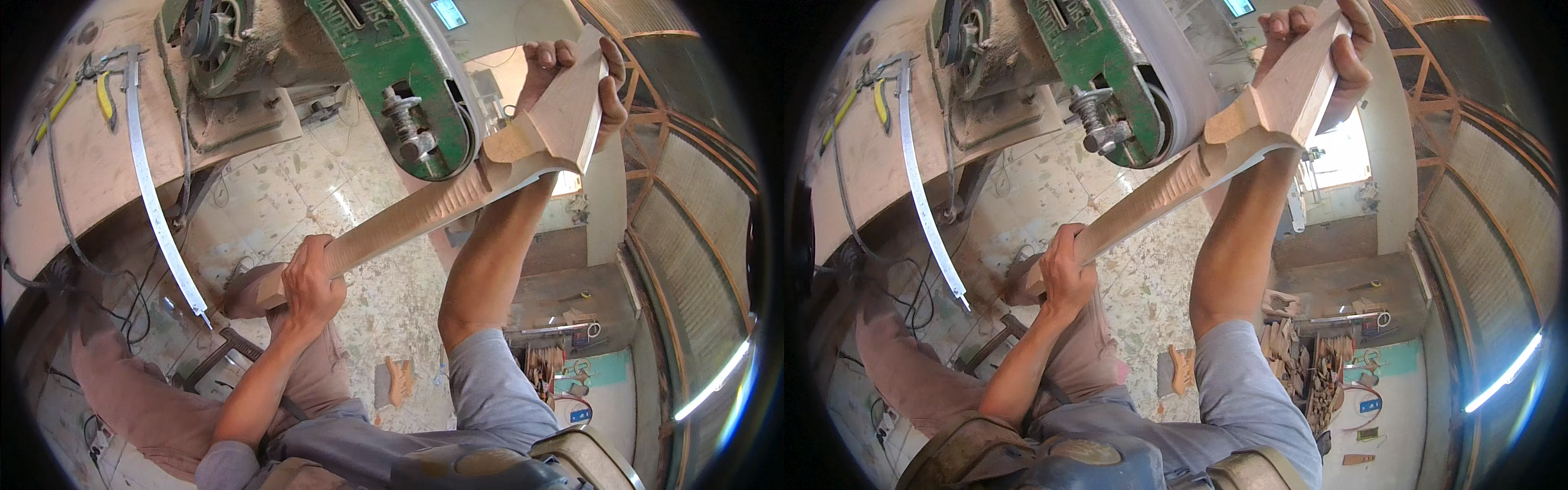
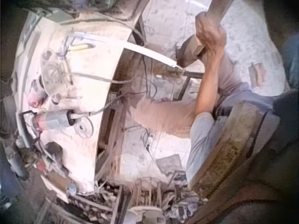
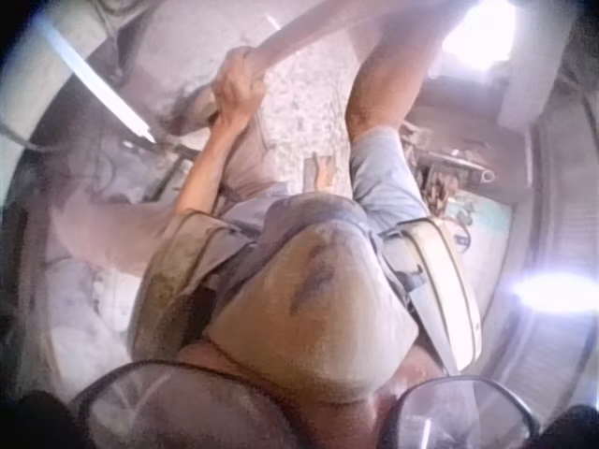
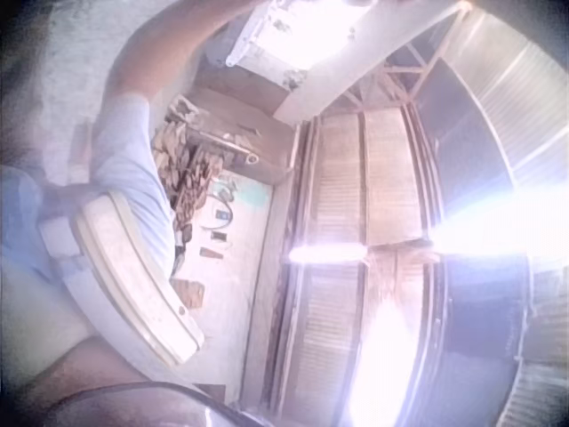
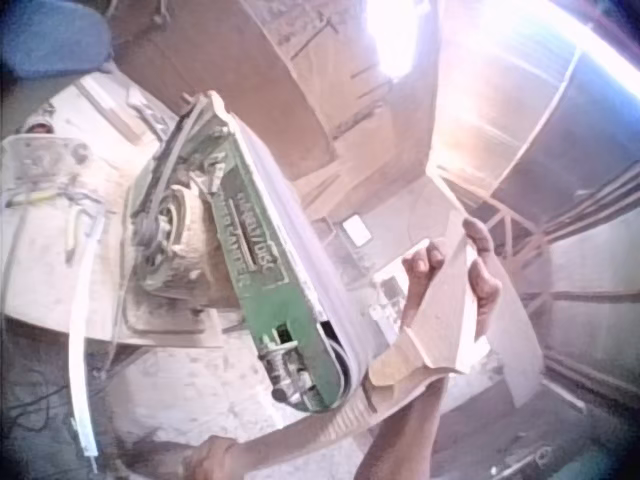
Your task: The person shapes a wooden guitar neck by pressing it against a running belt sander, turning it frequently to smooth the curves, and later measures the neck width with a caliper.
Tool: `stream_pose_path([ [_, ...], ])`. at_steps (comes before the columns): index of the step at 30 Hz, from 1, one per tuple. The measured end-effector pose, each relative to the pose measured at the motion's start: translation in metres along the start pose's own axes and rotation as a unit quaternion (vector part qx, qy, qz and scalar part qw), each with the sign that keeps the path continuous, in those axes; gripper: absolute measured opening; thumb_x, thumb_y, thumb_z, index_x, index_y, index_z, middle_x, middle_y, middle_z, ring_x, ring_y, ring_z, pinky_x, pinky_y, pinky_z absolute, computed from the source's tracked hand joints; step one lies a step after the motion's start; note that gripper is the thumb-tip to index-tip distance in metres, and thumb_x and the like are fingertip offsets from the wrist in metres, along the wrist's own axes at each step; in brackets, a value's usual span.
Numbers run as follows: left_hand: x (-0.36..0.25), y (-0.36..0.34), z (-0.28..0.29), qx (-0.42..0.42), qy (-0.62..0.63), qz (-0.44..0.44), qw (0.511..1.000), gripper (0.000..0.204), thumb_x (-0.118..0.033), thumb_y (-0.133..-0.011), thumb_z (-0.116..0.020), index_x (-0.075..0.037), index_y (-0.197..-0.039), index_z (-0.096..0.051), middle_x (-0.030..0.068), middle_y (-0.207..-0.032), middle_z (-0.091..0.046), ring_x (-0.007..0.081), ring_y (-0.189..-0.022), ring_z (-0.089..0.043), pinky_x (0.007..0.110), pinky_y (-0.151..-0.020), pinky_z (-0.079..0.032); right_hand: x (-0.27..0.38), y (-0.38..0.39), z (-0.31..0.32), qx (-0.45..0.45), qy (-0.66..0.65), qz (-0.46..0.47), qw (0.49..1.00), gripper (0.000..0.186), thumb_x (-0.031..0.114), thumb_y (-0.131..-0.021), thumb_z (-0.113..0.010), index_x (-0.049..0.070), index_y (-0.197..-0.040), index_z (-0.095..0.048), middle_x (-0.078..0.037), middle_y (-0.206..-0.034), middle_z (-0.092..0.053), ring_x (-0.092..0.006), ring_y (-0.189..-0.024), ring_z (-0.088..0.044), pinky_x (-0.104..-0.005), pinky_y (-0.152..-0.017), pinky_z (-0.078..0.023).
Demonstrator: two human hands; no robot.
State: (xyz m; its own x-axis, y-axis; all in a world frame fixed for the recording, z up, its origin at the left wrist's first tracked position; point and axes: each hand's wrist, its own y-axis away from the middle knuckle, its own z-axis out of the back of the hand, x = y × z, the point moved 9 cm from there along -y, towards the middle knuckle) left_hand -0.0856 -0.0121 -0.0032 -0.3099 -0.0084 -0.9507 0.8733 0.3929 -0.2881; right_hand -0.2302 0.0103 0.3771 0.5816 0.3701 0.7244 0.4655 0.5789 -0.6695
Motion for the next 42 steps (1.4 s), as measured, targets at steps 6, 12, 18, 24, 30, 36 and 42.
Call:
stream_pose_path([
  [6, 0.004, 0.006, 0.0, -0.011, -0.031, -0.002, 0.999, 0.043, 0.003, -0.069, -0.059, 0.0, -0.112, -0.057, 0.0213, -0.101, -0.062, 0.0456, -0.098, -0.061, 0.052, -0.086, -0.049, -0.005, 0.009, -0.01, 0.019, -0.033, 0.028, 0.999, 0.045, 0.03, -0.092, -0.068, 0.011, -0.133, -0.063, -0.019, -0.097, -0.061, -0.0311, -0.091, -0.058, -0.0518, -0.102, -0.041],
  [12, 0.005, 0.007, 0.003, -0.028, -0.031, -0.021, 0.999, 0.041, 0.003, -0.07, -0.06, 0.0, -0.111, -0.057, 0.021, -0.1, -0.062, 0.0454, -0.096, -0.061, 0.052, -0.085, -0.048, -0.005, 0.013, -0.007, 0.023, -0.019, 0.027, 0.999, 0.047, 0.031, -0.094, -0.067, 0.012, -0.136, -0.063, -0.019, -0.099, -0.061, -0.0311, -0.094, -0.058, -0.0522, -0.103, -0.041],
  [18, 0.004, 0.008, 0.002, -0.026, -0.032, -0.018, 0.999, 0.04, 0.002, -0.071, -0.061, 0.0, -0.111, -0.057, 0.0206, -0.1, -0.063, 0.0446, -0.096, -0.062, 0.051, -0.086, -0.048, -0.002, 0.014, -0.012, 0.027, 0.004, 0.016, 0.999, 0.047, 0.033, -0.094, -0.067, 0.012, -0.137, -0.063, -0.019, -0.098, -0.062, -0.0309, -0.093, -0.058, -0.0532, -0.103, -0.041],
  [24, 0.007, 0.009, 0.002, -0.027, -0.025, -0.014, 0.999, 0.04, 0.002, -0.071, -0.061, 0.0, -0.11, -0.057, 0.0207, -0.101, -0.063, 0.0448, -0.096, -0.062, 0.051, -0.087, -0.048, -0.002, 0.012, -0.012, 0.046, -0.004, 0.016, 0.999, 0.049, 0.031, -0.094, -0.067, 0.009, -0.137, -0.062, -0.021, -0.095, -0.062, -0.0312, -0.091, -0.058, -0.0516, -0.099, -0.041],
  [30, 0.007, 0.009, 0.003, -0.028, -0.023, -0.014, 0.999, 0.04, 0.003, -0.069, -0.059, 0.0, -0.109, -0.057, 0.0214, -0.099, -0.063, 0.0456, -0.096, -0.062, 0.052, -0.086, -0.048, -0.002, 0.012, -0.009, 0.017, -0.011, 0.014, 1.0, 0.048, 0.028, -0.092, -0.065, 0.007, -0.135, -0.062, -0.022, -0.092, -0.06, -0.0312, -0.09, -0.057, -0.0496, -0.095, -0.042],
  [36, 0.006, 0.008, 0.005, -0.03, -0.018, -0.011, 0.999, 0.041, 0.003, -0.068, -0.058, 0.001, -0.109, -0.057, 0.0219, -0.097, -0.062, 0.0461, -0.095, -0.061, 0.052, -0.085, -0.049, -0.002, 0.014, -0.011, 0.0, 0.01, 0.024, 1.0, 0.048, 0.03, -0.093, -0.062, 0.007, -0.135, -0.061, -0.021, -0.092, -0.059, -0.0306, -0.089, -0.057, -0.0487, -0.097, -0.043],
  [42, 0.003, 0.005, 0.006, -0.023, -0.015, -0.016, 1.0, 0.04, 0.003, -0.068, -0.058, 0.001, -0.108, -0.058, 0.0219, -0.096, -0.062, 0.046, -0.094, -0.062, 0.052, -0.084, -0.049, 0.001, 0.014, -0.007, 0.019, 0.024, 0.019, 0.999, 0.048, 0.03, -0.094, -0.059, 0.007, -0.136, -0.06, -0.02, -0.093, -0.059, -0.0301, -0.087, -0.057, -0.0488, -0.097, -0.044],
])
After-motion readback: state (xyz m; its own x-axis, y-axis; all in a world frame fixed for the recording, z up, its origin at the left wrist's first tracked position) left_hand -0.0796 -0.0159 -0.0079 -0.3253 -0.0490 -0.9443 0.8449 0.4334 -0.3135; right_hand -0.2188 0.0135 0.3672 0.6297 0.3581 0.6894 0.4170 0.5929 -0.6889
